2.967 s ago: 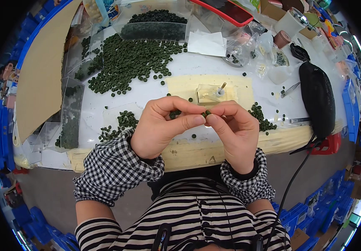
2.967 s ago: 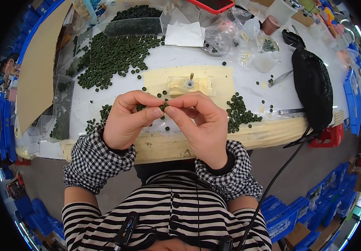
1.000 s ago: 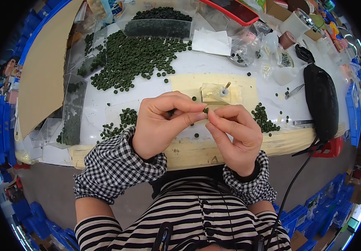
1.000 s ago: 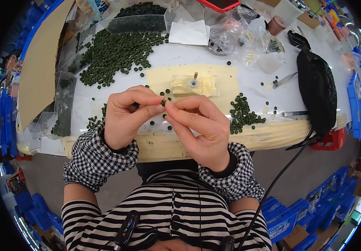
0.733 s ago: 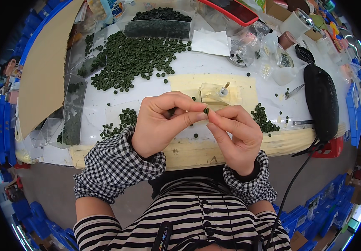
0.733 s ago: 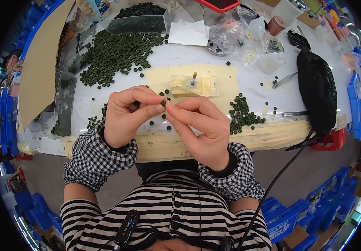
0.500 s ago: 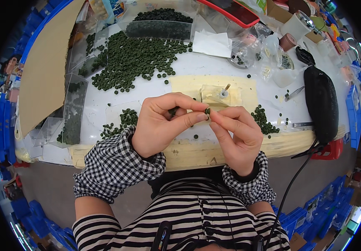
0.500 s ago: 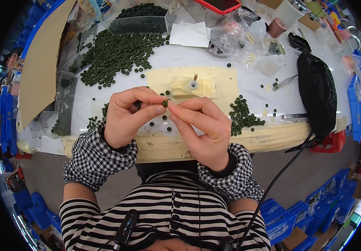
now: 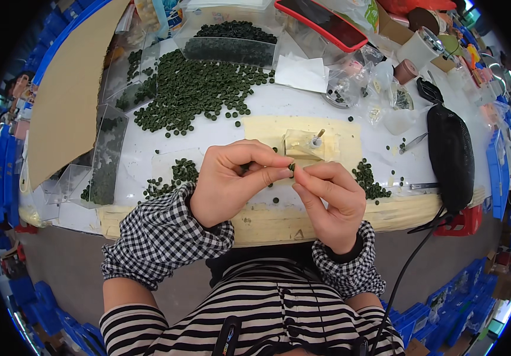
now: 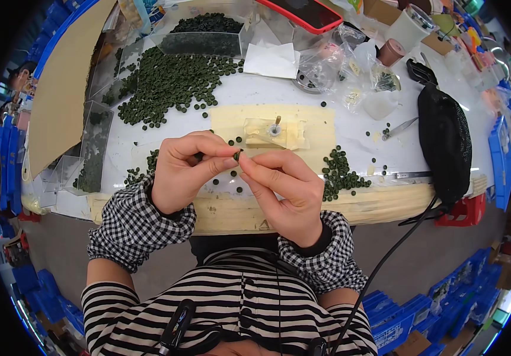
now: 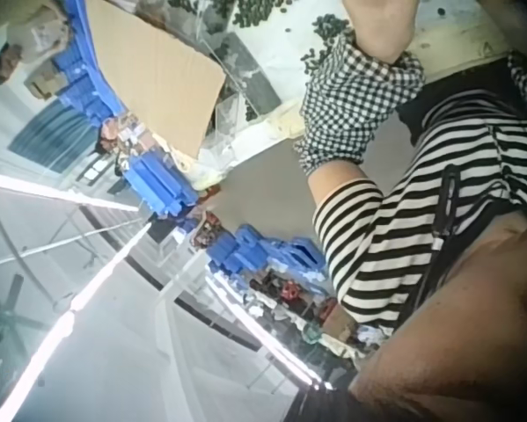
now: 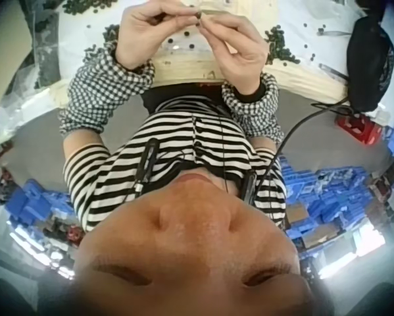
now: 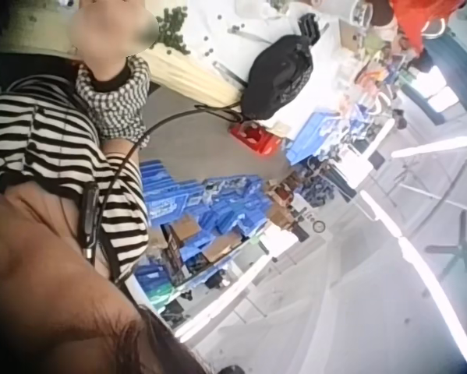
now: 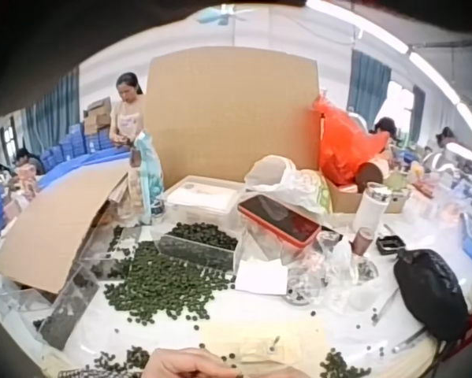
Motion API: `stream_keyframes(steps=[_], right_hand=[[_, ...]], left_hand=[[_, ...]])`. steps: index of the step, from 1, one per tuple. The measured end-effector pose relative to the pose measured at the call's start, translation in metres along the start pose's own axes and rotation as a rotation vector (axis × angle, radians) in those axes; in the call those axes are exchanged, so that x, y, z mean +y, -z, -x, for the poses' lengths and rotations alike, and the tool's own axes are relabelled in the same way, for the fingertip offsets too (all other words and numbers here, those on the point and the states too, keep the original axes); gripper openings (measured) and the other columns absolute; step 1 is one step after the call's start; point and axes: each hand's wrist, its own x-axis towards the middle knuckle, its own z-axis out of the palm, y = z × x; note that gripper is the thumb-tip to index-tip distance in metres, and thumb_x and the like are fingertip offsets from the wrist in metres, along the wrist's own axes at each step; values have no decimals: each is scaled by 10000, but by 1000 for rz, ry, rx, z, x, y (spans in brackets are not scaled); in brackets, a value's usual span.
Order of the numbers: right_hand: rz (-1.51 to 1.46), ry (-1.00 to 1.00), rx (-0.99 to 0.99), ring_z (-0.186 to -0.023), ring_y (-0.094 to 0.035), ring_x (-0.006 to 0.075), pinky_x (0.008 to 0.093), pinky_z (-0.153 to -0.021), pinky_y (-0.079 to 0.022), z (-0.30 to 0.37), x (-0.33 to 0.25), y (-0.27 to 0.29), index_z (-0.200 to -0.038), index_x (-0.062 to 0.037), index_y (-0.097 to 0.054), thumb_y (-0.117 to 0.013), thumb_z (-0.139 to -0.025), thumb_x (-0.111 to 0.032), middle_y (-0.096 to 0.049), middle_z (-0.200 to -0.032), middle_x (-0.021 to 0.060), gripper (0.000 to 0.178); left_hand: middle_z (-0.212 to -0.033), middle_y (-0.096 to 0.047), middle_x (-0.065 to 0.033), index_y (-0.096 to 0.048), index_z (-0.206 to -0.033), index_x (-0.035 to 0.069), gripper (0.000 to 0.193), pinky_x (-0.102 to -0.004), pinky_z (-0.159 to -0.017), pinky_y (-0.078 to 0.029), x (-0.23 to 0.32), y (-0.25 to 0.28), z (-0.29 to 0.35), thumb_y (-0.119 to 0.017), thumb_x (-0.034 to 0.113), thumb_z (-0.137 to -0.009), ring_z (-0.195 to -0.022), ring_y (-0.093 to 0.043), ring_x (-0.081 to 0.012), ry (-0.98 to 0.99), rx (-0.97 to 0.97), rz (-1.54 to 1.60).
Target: The recorder is assembling small green components onto a yellow fixture at a factory workbench.
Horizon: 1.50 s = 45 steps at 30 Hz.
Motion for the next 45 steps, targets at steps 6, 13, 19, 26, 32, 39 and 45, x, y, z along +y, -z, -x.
stream_keyframes(steps=[6, 13, 19, 26, 32, 39, 45], right_hand=[[11, 9, -36, -740, -609, 147, 222, -594, -482, -2, -1, 4, -1004, -20, -694, -685, -738, 88, -639, -876, 85, 288], [-5, 14, -26, -737, -608, 144, 220, -596, -483, 0, 0, 1, -1007, -20, -692, -682, -743, 90, -639, -881, 85, 286], [-23, 3, -20, -727, -599, 138, 217, -587, -472, 0, 1, 1, -1018, -24, -691, -683, -746, 85, -637, -879, 83, 292], [-18, 10, 12, -702, -580, 127, 211, -562, -446, 0, 0, 1, -1022, -22, -690, -683, -740, 85, -630, -861, 80, 301], [-9, -4, 19, -709, -581, 131, 215, -575, -450, 1, 0, 2, -1021, -18, -690, -681, -738, 86, -628, -866, 82, 302], [-5, 3, 18, -719, -586, 137, 217, -591, -457, 1, 1, 2, -1022, -17, -690, -683, -735, 86, -626, -870, 84, 305], [-2, 4, 17, -711, -584, 136, 215, -583, -453, 1, 0, 3, -1021, -16, -690, -684, -734, 85, -628, -868, 83, 305]], left_hand=[[-853, -643, -60, -689, -934, -5, 165, -194, -648, -429, 0, 0, 1, -665, -64, -782, -721, -543, -67, 32, -19, 47], [-836, -639, -55, -689, -934, -5, 170, -195, -633, -415, 0, 0, 1, -671, -64, -776, -697, -522, -58, 5, -7, 11], [-823, -635, -48, -686, -935, -8, 167, -196, -634, -413, -2, 0, 1, -669, -64, -778, -702, -524, -62, -8, -5, 13], [-802, -620, -25, -677, -937, -11, 155, -187, -616, -393, 3, -1, 1, -670, -48, -787, -651, -461, -39, 50, -13, 37], [-776, -610, -14, -678, -953, -8, 166, -177, -596, -382, 5, -1, 2, -677, -32, -789, -638, -441, -30, 62, -21, 56], [-823, -636, -33, -678, -952, -6, 156, -173, -608, -393, 5, -1, 2, -670, -26, -797, -668, -478, -31, 74, -16, 33], [-866, -655, -56, -674, -942, -8, 145, -187, -663, -430, 3, -1, 2, -663, -35, -800, -753, -555, -62, 76, -10, 38]])
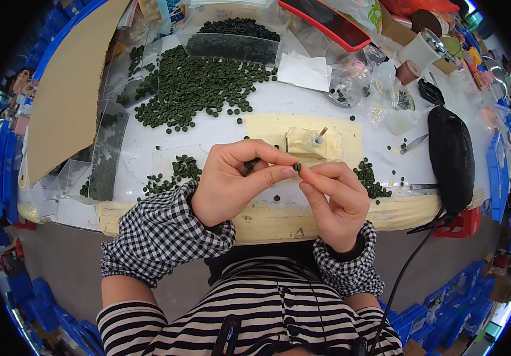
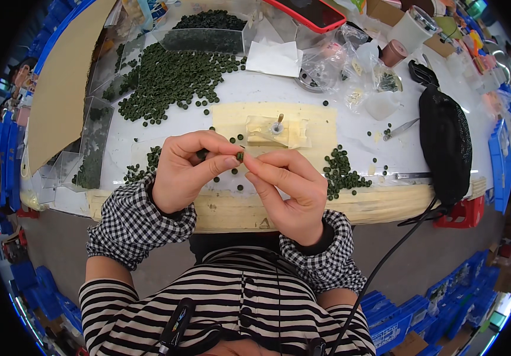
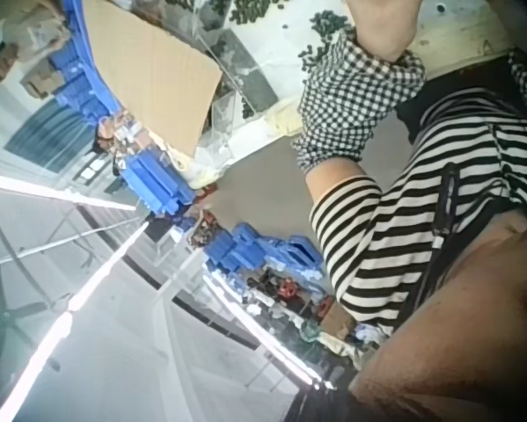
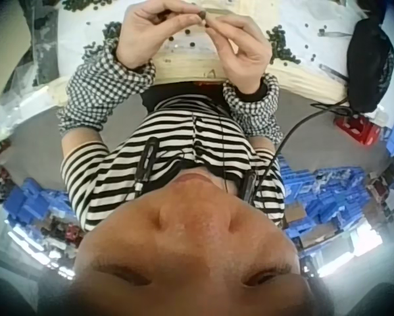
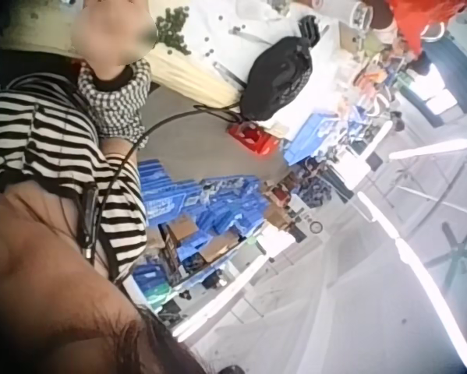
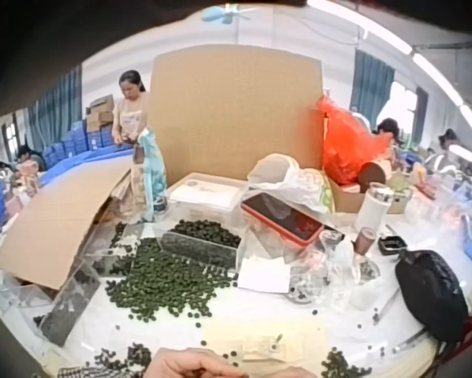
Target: The recorder is assembling small green components onto a yellow fixture at a factory workbench.
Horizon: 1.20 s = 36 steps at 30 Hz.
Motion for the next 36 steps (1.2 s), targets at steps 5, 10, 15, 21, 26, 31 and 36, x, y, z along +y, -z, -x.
stream_keyframes(steps=[5, 10, 15, 21, 26, 31, 36], right_hand=[[1, 17, -13, -700, -581, 133, 214, -570, -449, -1, -1, 0, -1020, -15, -690, -682, -731, 95, -628, -864, 84, 310], [-12, 63, -34, -701, -585, 139, 223, -574, -461, -2, 1, 0, -1019, -20, -690, -680, -725, 106, -630, -860, 83, 320], [28, 75, -51, -711, -594, 148, 233, -591, -477, -2, 0, 1, -1024, -31, -691, -686, -723, 97, -632, -849, 75, 328], [38, 79, -52, -714, -595, 151, 236, -596, -480, -1, 0, 1, -1028, -35, -691, -689, -722, 91, -633, -844, 71, 331], [31, 79, -37, -715, -597, 151, 233, -590, -479, 0, 1, 1, -1029, -31, -689, -682, -728, 97, -633, -855, 77, 327], [13, 64, -16, -719, -596, 142, 228, -585, -474, 0, 0, 0, -1032, -23, -684, -673, -740, 100, -630, -867, 87, 317], [-15, 45, -8, -718, -591, 135, 221, -575, -462, -1, -1, 1, -1026, -20, -685, -669, -744, 101, -630, -872, 87, 307]], left_hand=[[-874, -656, -70, -675, -933, -13, 138, -194, -672, -442, -1, 0, 1, -658, -45, -799, -769, -571, -80, -17, 4, 7], [-878, -657, -86, -676, -926, -23, 135, -204, -688, -459, -3, -1, 1, -649, -62, -799, -784, -592, -103, -56, -4, 9], [-709, -587, 22, -686, -941, -10, 137, -163, -538, -342, -9, -2, 1, -673, -14, -805, -592, -408, -8, -103, 1, 51], [-866, -654, -92, -670, -925, -29, 121, -215, -705, -469, -1, 0, 3, -641, -52, -809, -791, -602, -114, -6, -20, -2], [-871, -652, -88, -666, -928, -29, 123, -210, -697, -463, -1, 0, 2, -645, -48, -808, -785, -593, -105, -6, -21, -3], [-850, -638, -67, -666, -940, -24, 142, -200, -665, -443, -2, -1, 2, -652, -50, -801, -732, -552, -82, -29, -2, 1], [-817, -612, -48, -666, -949, -25, 166, -200, -646, -426, 2, -1, 2, -662, -58, -786, -686, -499, -71, -68, -16, -36]])
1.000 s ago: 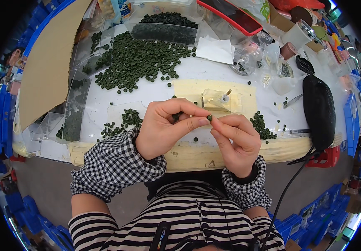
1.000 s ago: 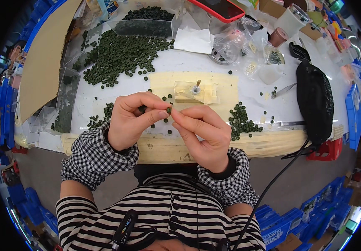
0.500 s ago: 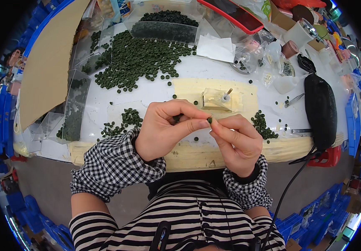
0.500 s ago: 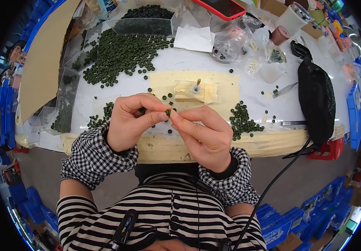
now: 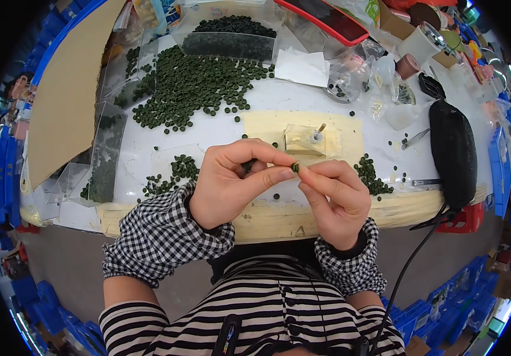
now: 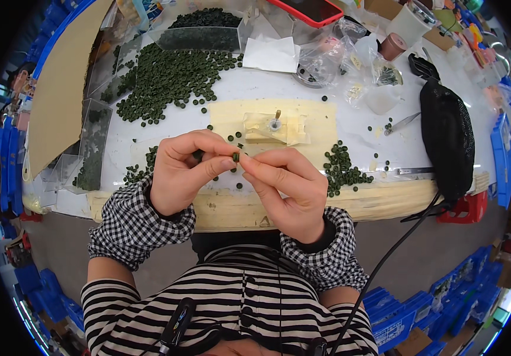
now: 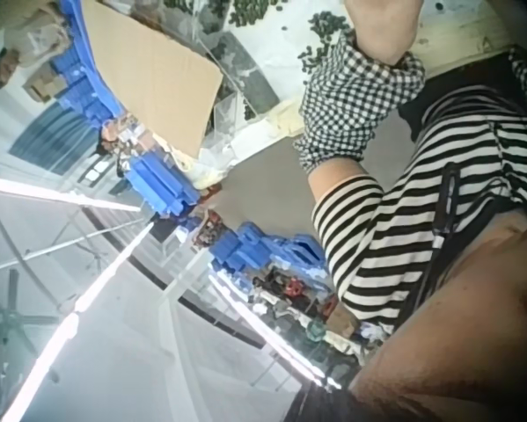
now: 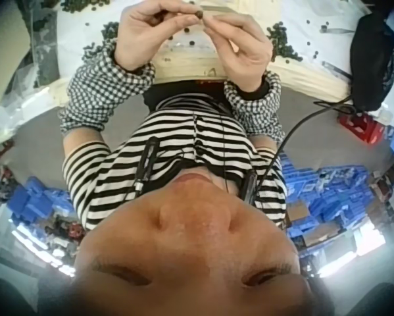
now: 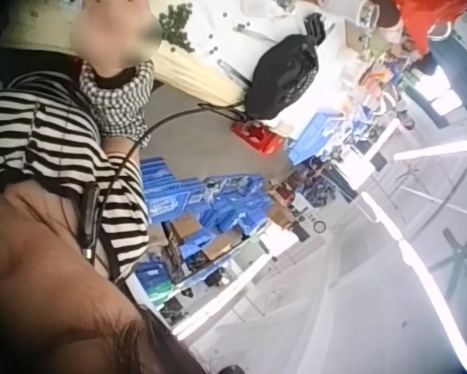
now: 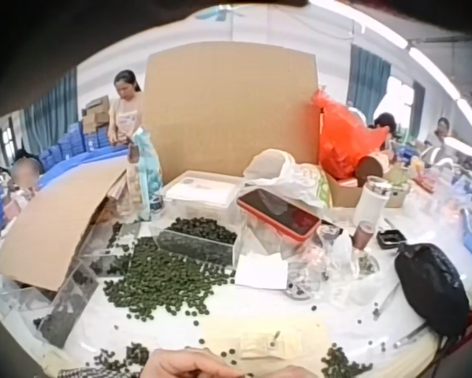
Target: The recorder is assembling small green components onto a yellow fixture at a factory workbench.
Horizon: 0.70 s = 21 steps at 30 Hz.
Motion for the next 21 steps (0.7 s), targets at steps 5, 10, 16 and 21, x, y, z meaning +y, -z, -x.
stream_keyframes(steps=[5, 10, 16, 21], right_hand=[[-11, -23, -10, -710, -585, 138, 218, -570, -448, 0, 0, 1, -1022, -19, -687, -671, -744, 96, -630, -869, 88, 301], [-8, -18, -5, -710, -583, 139, 218, -573, -448, 1, 0, 1, -1027, -17, -686, -672, -740, 99, -628, -868, 87, 309], [3, -5, 11, -717, -588, 138, 217, -582, -454, 1, 1, 0, -1031, -14, -684, -669, -737, 108, -628, -870, 90, 319], [10, 6, 2, -725, -596, 141, 221, -599, -471, 0, -1, 0, -1030, -11, -683, -661, -741, 114, -628, -876, 93, 315]], left_hand=[[-817, -609, -48, -667, -940, -25, 177, -204, -645, -427, -3, 0, -1, -676, -66, -769, -681, -488, -69, -75, 14, -44], [-818, -613, -52, -676, -947, -19, 196, -211, -654, -429, 2, -2, 0, -678, -78, -760, -683, -489, -73, 93, 70, 47], [-828, -618, -60, -667, -948, -26, 186, -206, -661, -434, -2, -1, 1, -672, -75, -769, -694, -507, -79, -68, 37, -74], [-830, -618, -51, -681, -936, -8, 172, -200, -629, -412, -2, -1, 2, -666, -73, -778, -706, -507, -73, -98, 44, -93]])
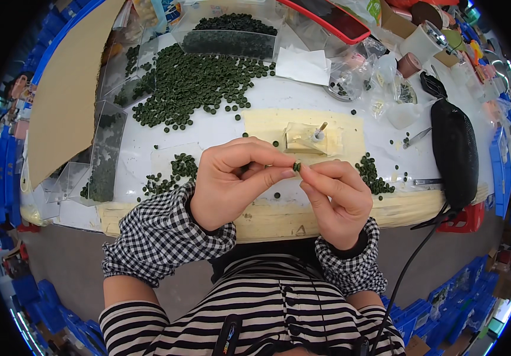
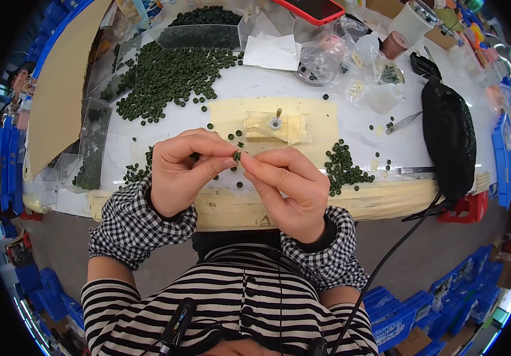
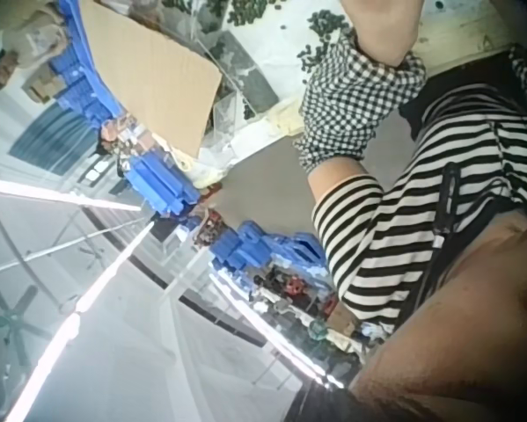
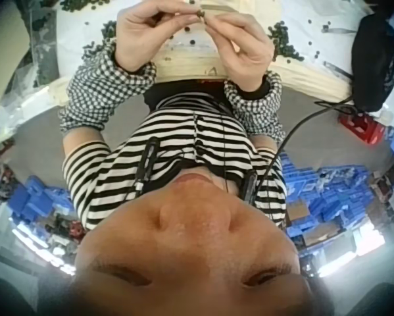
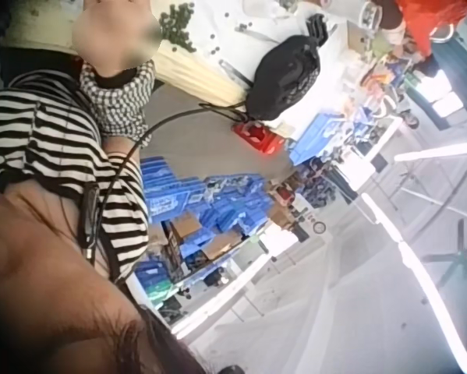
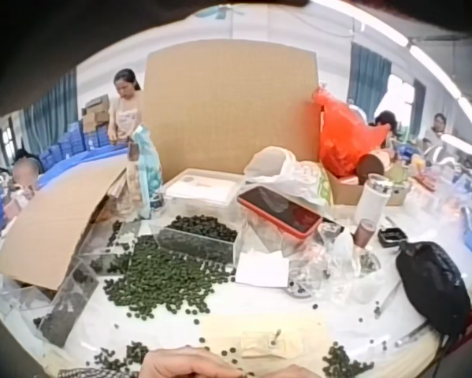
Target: The recorder is assembling small green components onto a yellow fixture at a factory workbench.
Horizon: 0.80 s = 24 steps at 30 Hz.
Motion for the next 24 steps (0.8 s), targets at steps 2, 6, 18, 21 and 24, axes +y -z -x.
stream_keyframes(steps=[2, 6, 18, 21, 24], right_hand=[[2, -3, -14, -731, -600, 144, 225, -609, -480, 0, 0, 0, -1030, -9, -682, -658, -744, 115, -629, -880, 94, 312], [3, -9, -35, -733, -604, 148, 226, -617, -487, 1, 1, 1, -1030, -9, -682, -653, -750, 114, -631, -883, 94, 308], [31, -25, -12, -730, -604, 147, 219, -609, -482, 1, 1, -2, -1027, -13, -683, -657, -749, 108, -628, -871, 88, 304], [90, -47, 51, -730, -604, 150, 222, -619, -480, 1, 1, -2, -1007, -8, -686, -669, -744, 96, -625, -862, 88, 284], [112, -87, 148, -726, -602, 152, 226, -630, -477, 5, 4, -1, -988, 0, -688, -676, -745, 86, -623, -856, 91, 258]], left_hand=[[-878, -641, -93, -672, -928, -22, 169, -215, -682, -468, 1, 1, 1, -650, -98, -778, -783, -587, -111, 2, -13, -30], [-895, -648, -107, -673, -928, -21, 177, -207, -672, -487, -1, 2, 1, -644, -109, -778, -799, -620, -130, -42, -24, -66], [-841, -621, -63, -672, -923, -15, 148, -171, -548, -394, 0, 2, -4, -660, -69, -786, -634, -516, -55, -68, -14, -137], [-787, -573, -25, -669, -915, -10, 131, -169, -517, -346, 4, 4, -7, -675, -37, -787, -576, -439, -34, 59, -43, -176], [-653, -480, 8, -661, -907, -15, 156, -200, -485, -324, 6, 14, -15, -701, 12, -759, -532, -391, -47, 143, -173, -376]])
